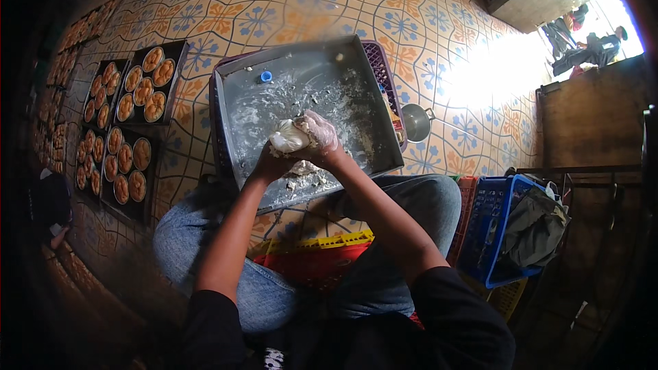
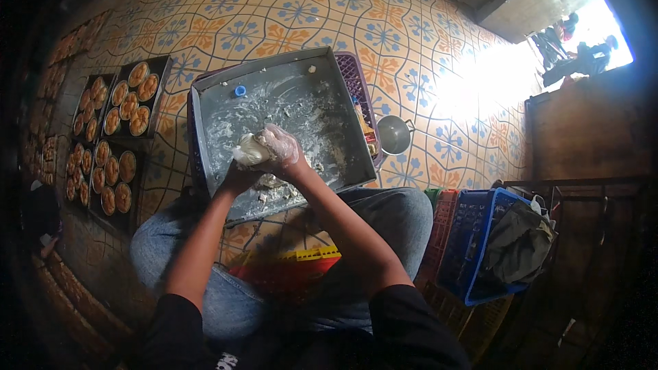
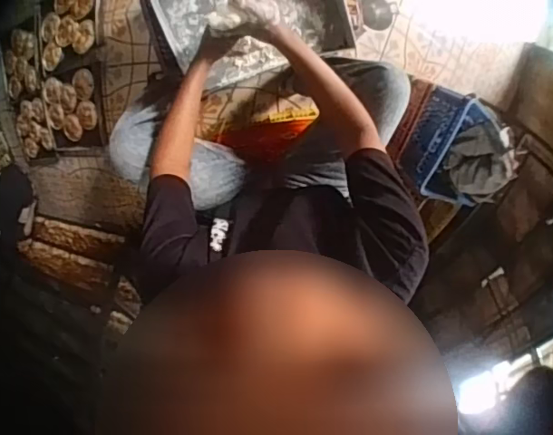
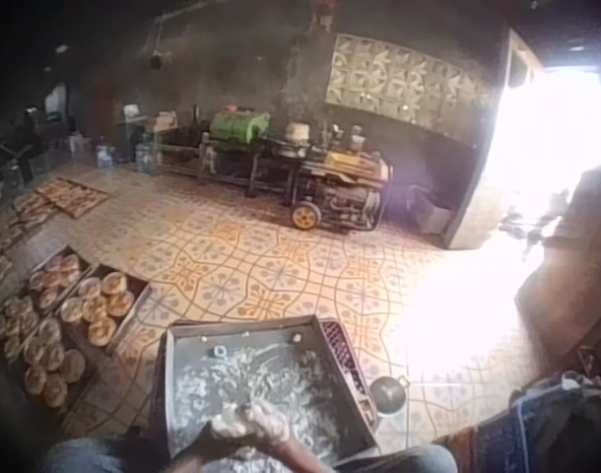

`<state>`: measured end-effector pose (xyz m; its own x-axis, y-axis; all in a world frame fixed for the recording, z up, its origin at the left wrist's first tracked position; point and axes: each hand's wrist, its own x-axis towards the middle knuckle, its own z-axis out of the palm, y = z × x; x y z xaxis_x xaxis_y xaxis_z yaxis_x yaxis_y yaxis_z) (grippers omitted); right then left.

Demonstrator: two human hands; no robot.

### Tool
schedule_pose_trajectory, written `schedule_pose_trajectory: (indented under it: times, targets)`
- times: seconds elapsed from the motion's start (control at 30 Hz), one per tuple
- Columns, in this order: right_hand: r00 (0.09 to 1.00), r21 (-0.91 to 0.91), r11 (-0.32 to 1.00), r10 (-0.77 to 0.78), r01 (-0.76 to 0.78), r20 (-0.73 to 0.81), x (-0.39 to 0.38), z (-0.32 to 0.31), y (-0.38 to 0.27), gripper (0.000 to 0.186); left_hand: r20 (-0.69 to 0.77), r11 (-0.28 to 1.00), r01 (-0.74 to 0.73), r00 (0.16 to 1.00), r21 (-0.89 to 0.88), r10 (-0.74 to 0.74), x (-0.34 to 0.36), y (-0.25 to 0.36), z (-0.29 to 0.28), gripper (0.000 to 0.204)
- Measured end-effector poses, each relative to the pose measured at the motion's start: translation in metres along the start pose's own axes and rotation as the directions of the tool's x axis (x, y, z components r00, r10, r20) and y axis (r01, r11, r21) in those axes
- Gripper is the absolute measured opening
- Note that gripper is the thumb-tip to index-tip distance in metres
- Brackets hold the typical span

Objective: The person kneads dough in a metal tray by hand, repeatedly pressing, folding, and turning the dough mixture.

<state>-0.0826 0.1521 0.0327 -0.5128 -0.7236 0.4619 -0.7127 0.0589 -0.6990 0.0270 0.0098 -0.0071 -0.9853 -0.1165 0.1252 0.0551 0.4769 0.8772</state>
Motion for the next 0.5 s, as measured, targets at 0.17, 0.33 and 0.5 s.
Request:
schedule_pose_trajectory:
  times: [0.17,0.33,0.5]
  targets:
    - [0.999,-0.08,0.996,-0.047,0.047,0.001,-0.003,0.002,0.011,0.062,0.002,1.0,-0.021,1.0,-0.022,0.021,0.005,0.009,-0.007,0.043]
    - [0.998,-0.036,0.998,-0.057,0.056,-0.025,-0.004,0.009,0.009,0.063,-0.005,0.992,-0.035,0.999,0.119,0.036,0.003,-0.007,-0.013,0.043]
    - [0.999,0.071,0.997,0.021,-0.017,-0.047,-0.005,0.015,0.017,0.062,0.0,0.977,0.005,1.0,0.213,-0.005,0.004,-0.016,-0.011,0.041]
